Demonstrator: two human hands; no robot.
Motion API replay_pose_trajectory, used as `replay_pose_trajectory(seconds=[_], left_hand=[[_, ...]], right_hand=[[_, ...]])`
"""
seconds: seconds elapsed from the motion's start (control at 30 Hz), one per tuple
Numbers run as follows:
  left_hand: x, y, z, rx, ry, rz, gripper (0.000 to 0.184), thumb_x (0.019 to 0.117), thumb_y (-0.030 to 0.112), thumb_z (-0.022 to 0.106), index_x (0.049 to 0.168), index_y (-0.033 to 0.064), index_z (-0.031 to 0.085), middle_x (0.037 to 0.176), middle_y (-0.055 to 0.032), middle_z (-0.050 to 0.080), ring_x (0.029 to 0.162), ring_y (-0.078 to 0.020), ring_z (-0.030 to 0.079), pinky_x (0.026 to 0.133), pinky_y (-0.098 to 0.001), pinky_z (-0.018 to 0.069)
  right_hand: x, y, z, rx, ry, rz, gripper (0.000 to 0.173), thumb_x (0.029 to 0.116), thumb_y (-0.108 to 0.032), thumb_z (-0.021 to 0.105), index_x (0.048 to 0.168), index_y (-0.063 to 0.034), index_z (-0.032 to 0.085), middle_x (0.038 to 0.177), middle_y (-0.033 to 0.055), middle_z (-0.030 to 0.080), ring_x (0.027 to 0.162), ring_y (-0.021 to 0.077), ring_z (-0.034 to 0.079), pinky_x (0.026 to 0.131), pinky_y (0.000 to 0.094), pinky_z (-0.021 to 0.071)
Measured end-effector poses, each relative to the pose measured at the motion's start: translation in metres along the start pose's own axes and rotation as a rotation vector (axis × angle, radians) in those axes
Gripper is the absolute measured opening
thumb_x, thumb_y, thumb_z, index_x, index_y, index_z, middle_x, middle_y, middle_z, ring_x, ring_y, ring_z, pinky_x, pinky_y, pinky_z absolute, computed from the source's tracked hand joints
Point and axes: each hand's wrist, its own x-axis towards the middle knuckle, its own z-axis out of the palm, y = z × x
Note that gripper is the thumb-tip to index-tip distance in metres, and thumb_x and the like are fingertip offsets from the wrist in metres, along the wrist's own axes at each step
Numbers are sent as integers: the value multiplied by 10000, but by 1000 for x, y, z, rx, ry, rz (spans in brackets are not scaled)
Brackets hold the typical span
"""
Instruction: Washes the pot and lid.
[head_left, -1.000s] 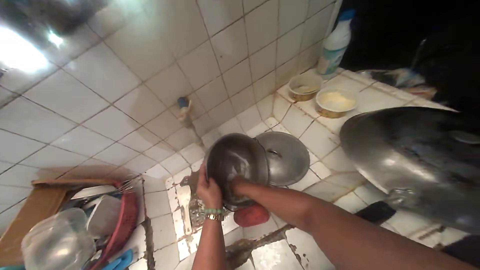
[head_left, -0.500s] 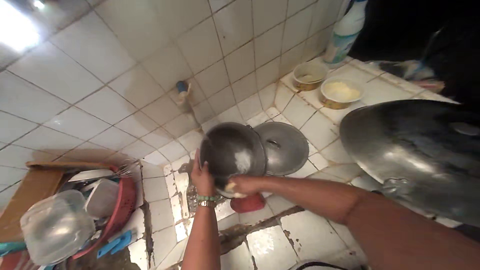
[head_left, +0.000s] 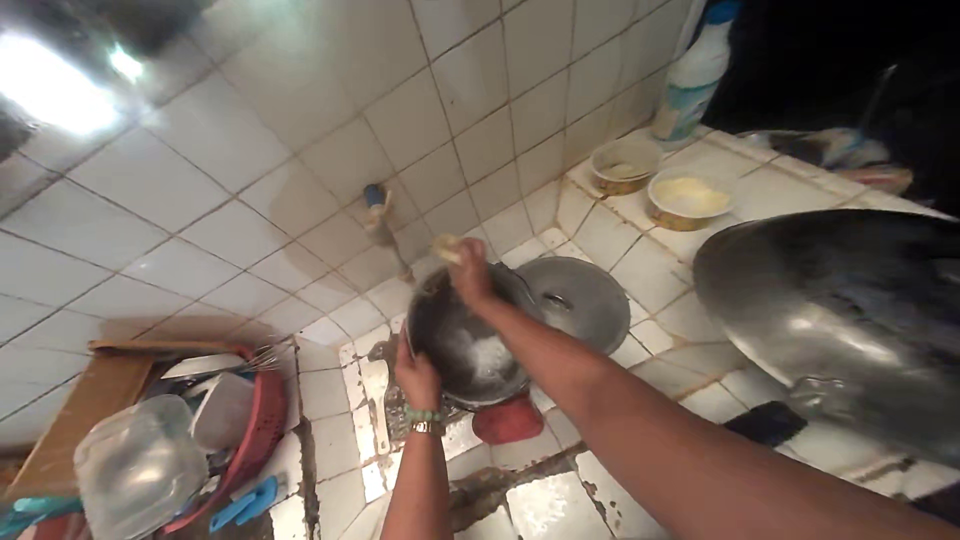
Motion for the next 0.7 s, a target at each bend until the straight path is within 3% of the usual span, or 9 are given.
replay_pose_trajectory(seconds=[0.13,0.23,0.27,0.3,0.43,0.53,0.57,0.63,0.7], left_hand=[[1,5,4,29,31,-31,628,926,-131,436,1530,41,446,1472,-199,546,1338,-296,553,1106,-478,440],[-1,8,5,100,-3,38,613,920,-132,454,1514,19,461,1456,-195,565,1340,-288,559,1118,-464,439],[-3,11,3,125,-9,73,605,911,-133,455,1499,10,479,1442,-190,579,1331,-282,568,1115,-459,443],[-5,16,0,155,-11,105,603,898,-137,456,1483,7,501,1433,-185,590,1323,-279,578,1107,-460,448],[-4,27,-12,231,1,278,562,867,-154,463,1405,-38,571,1468,-193,558,1360,-278,550,1129,-428,434],[-3,23,-5,277,38,381,538,845,-160,483,1360,-57,605,1456,-231,557,1391,-371,509,1155,-527,387],[-5,23,-2,287,47,406,532,839,-157,491,1346,-56,617,1438,-228,574,1383,-384,515,1152,-557,376],[-9,22,5,298,51,475,519,814,-143,496,1306,-62,641,1399,-229,606,1368,-410,524,1162,-628,323],[-13,21,9,319,52,516,510,816,-127,503,1298,-56,650,1388,-225,616,1367,-414,524,1165,-657,295]], right_hand=[[-15,32,-2,-194,-150,-76,406,972,-7,588,1365,91,574,1456,341,483,1405,480,431,1188,502,364],[-40,26,18,-156,-489,-478,298,1034,-48,509,1260,88,647,1367,303,586,1333,417,541,1153,461,419],[-38,24,21,-212,-522,-696,259,1028,-23,510,1175,75,699,1297,282,649,1292,430,587,1125,502,451],[-30,20,17,-291,-577,-771,277,1031,0,487,1189,63,705,1319,262,652,1308,444,574,1133,549,426],[-2,58,-1,-612,-734,-459,408,1067,-11,402,1453,56,515,1567,238,444,1490,417,365,1235,554,259],[-45,97,12,-600,-780,-197,496,1026,-63,505,1515,11,466,1635,232,343,1543,438,240,1259,629,85],[-67,92,17,-560,-799,-82,496,1008,-101,560,1494,-19,508,1624,226,363,1530,446,257,1239,665,91],[-105,63,27,-444,-864,129,513,980,-167,647,1452,0,535,1579,256,401,1475,469,333,1183,696,223],[-126,37,33,-220,-910,185,575,973,-171,683,1470,46,491,1507,275,482,1408,423,453,1165,608,348]])
